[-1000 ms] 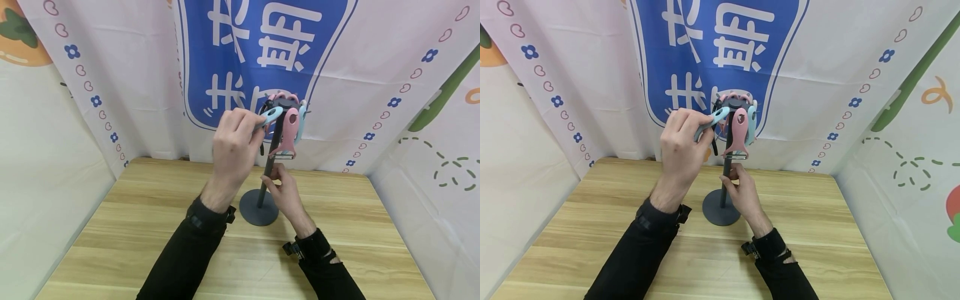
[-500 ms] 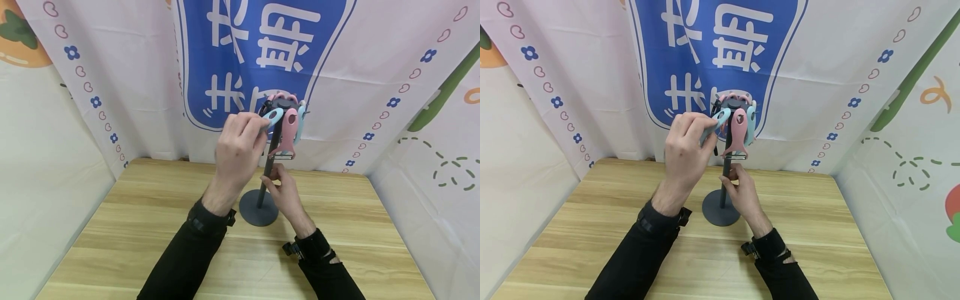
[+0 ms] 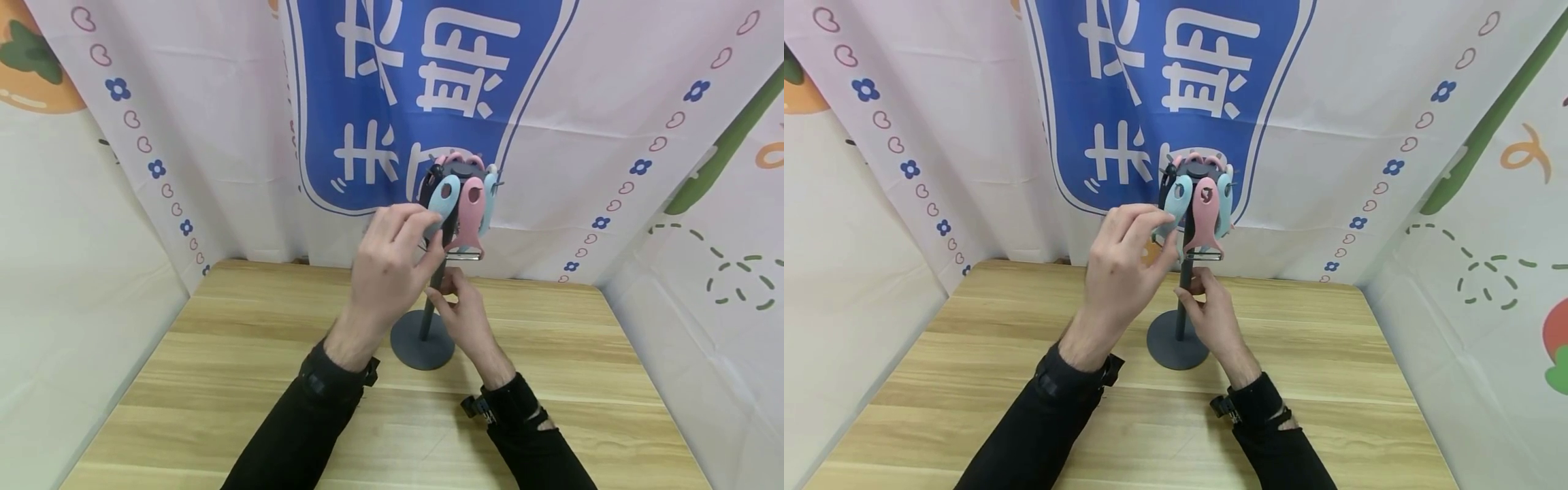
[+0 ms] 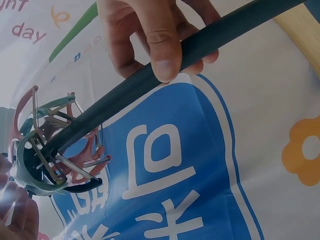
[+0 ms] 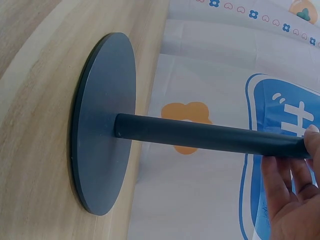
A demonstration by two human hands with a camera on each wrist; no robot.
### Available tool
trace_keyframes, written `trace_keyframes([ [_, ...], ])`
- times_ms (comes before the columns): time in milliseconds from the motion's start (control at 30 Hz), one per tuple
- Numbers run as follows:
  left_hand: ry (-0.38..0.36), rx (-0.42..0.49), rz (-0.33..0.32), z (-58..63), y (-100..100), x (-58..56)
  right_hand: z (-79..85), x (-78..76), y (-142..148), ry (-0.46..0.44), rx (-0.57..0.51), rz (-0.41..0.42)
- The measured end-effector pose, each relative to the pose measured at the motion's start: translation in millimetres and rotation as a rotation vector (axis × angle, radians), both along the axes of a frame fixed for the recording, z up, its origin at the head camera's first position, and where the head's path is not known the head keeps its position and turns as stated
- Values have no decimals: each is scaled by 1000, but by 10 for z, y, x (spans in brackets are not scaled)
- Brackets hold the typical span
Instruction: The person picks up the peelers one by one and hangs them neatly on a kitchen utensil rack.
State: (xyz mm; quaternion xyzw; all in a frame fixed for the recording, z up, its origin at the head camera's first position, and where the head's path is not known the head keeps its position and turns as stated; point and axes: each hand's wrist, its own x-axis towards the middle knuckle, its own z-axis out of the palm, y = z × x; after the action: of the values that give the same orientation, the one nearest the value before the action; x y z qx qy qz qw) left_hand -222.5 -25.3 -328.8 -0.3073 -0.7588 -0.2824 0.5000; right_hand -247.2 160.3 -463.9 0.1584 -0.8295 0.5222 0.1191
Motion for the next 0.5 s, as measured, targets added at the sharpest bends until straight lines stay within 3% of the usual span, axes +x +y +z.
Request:
trace_keyframes([
  [300, -56, -30, 31, -153, -179, -15, -16, -11, 5, 16, 6, 12],
  [500, -116, -64, 81, -292, -373, -53, 135, 49, 117, -5, 182, 34],
])
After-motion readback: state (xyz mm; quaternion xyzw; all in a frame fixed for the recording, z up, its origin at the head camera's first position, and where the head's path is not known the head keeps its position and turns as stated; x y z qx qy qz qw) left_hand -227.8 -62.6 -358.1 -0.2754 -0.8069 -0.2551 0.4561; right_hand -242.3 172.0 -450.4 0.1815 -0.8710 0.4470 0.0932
